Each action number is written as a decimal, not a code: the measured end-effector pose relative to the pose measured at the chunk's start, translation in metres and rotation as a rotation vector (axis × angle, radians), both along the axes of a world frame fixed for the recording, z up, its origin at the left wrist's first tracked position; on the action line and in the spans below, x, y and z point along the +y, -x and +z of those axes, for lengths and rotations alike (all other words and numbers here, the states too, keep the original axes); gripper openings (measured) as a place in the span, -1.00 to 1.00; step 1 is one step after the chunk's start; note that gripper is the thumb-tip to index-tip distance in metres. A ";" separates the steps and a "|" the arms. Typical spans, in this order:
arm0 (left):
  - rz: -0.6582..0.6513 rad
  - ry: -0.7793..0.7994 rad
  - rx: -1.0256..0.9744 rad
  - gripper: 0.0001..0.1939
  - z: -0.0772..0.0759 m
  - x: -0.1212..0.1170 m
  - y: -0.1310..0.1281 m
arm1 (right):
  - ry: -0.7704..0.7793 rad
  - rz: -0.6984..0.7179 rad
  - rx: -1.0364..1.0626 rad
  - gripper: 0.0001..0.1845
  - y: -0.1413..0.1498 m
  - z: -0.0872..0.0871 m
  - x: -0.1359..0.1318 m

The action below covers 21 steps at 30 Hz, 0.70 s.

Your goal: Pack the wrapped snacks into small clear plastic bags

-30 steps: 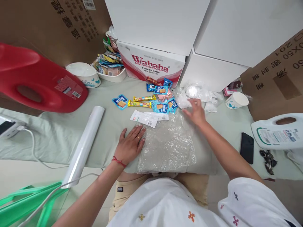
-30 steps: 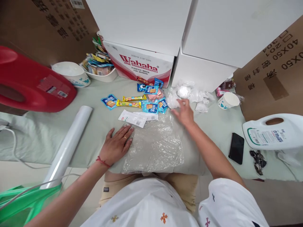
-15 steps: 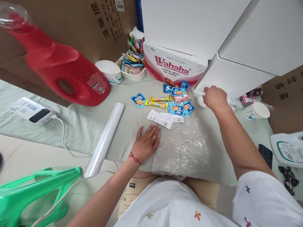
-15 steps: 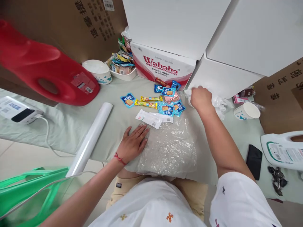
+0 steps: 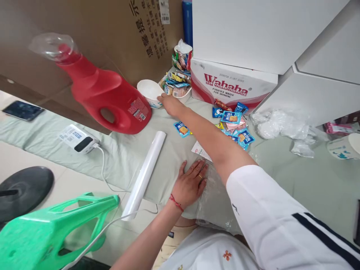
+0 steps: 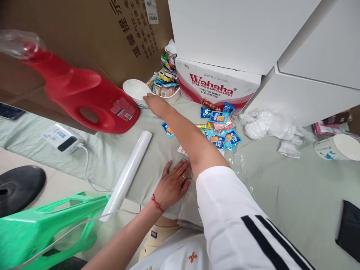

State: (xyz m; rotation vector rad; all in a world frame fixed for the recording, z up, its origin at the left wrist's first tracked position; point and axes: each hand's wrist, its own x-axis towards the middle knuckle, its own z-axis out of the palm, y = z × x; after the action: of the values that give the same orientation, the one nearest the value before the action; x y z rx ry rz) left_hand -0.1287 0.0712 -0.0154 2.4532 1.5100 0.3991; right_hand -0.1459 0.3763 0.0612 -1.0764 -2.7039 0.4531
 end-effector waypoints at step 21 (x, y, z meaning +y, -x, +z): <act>0.002 -0.021 0.017 -0.50 -0.002 -0.001 -0.002 | -0.053 -0.103 0.005 -0.50 -0.012 -0.033 -0.019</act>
State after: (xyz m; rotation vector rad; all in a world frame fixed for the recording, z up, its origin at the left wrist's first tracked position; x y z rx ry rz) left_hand -0.1267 0.0700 -0.0171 2.4770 1.5225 0.3977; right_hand -0.1338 0.3576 0.0282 -1.1907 -2.6253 0.3645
